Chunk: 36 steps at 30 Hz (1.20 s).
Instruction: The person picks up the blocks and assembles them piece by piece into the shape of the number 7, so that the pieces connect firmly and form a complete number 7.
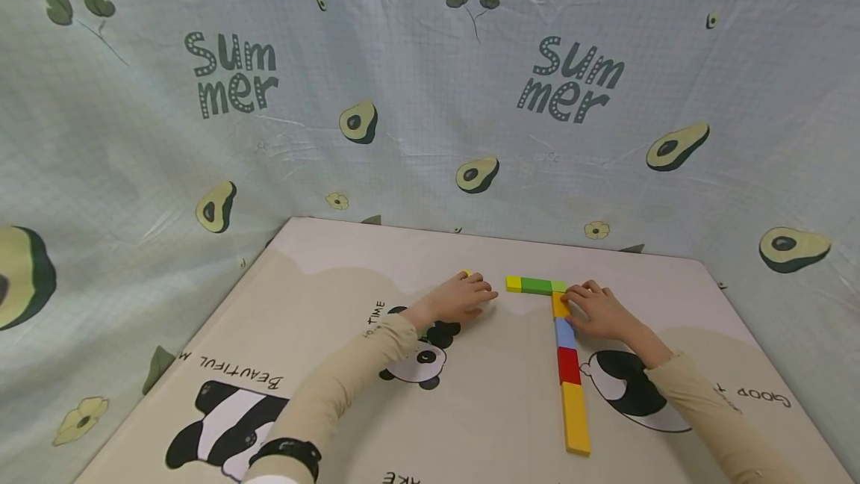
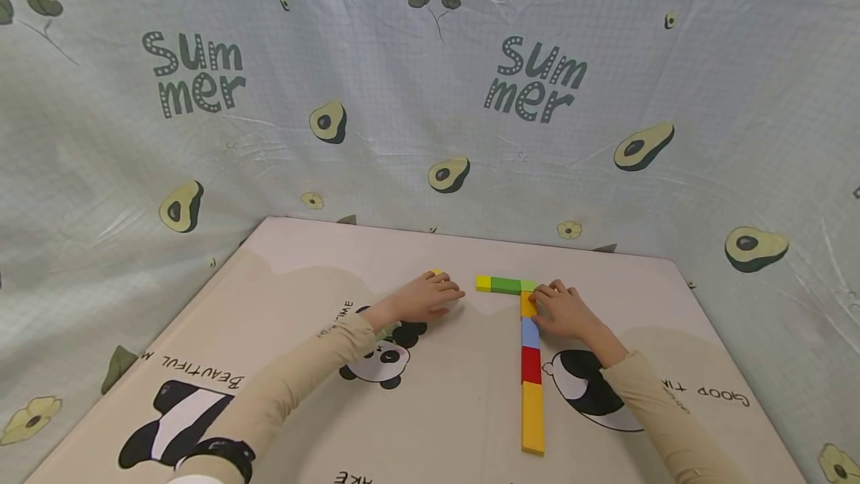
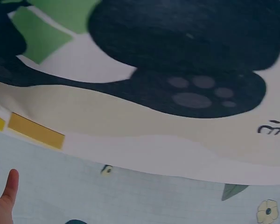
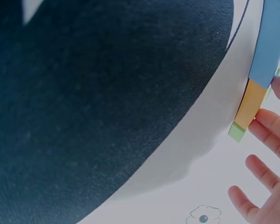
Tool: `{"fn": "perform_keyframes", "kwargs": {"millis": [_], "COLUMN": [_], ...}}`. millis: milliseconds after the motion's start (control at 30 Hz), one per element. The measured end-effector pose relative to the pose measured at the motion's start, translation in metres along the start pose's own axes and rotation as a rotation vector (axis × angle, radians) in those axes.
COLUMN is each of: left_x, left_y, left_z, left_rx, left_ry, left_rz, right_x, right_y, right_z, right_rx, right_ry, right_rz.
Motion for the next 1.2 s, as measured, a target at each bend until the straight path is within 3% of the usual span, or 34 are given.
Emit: {"fn": "perform_keyframes", "kwargs": {"millis": [300, 567, 800, 1200], "left_x": [-0.009, -0.014, -0.013, -0.008], "left_y": [0.023, 0.034, 0.037, 0.034], "left_z": [-0.008, -0.019, -0.025, -0.026], "left_rx": [-0.043, -0.091, -0.144, -0.19], "left_ry": [-0.004, -0.029, 0.028, 0.06], "left_rz": [0.12, 0.182, 0.23, 0.244], "right_x": [-0.001, 0.0, 0.001, 0.0], "right_y": [0.003, -0.001, -0.002, -0.003], "right_z": [0.002, -0.001, -0.001, -0.002], "right_rx": [0.002, 0.006, 0.009, 0.0], "right_ry": [0.015, 0.02, 0.012, 0.017], "right_rz": [-0.003, -0.01, -0.003, -0.014]}}
Point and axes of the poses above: each hand's wrist, its own x-axis towards the middle knuckle, its own z-axis out of the back of the hand, y = z × x, the point moved 5 cm from there along x, towards the middle knuckle, and after that the axes turned 11 degrees about y, right-handed, at the moved point
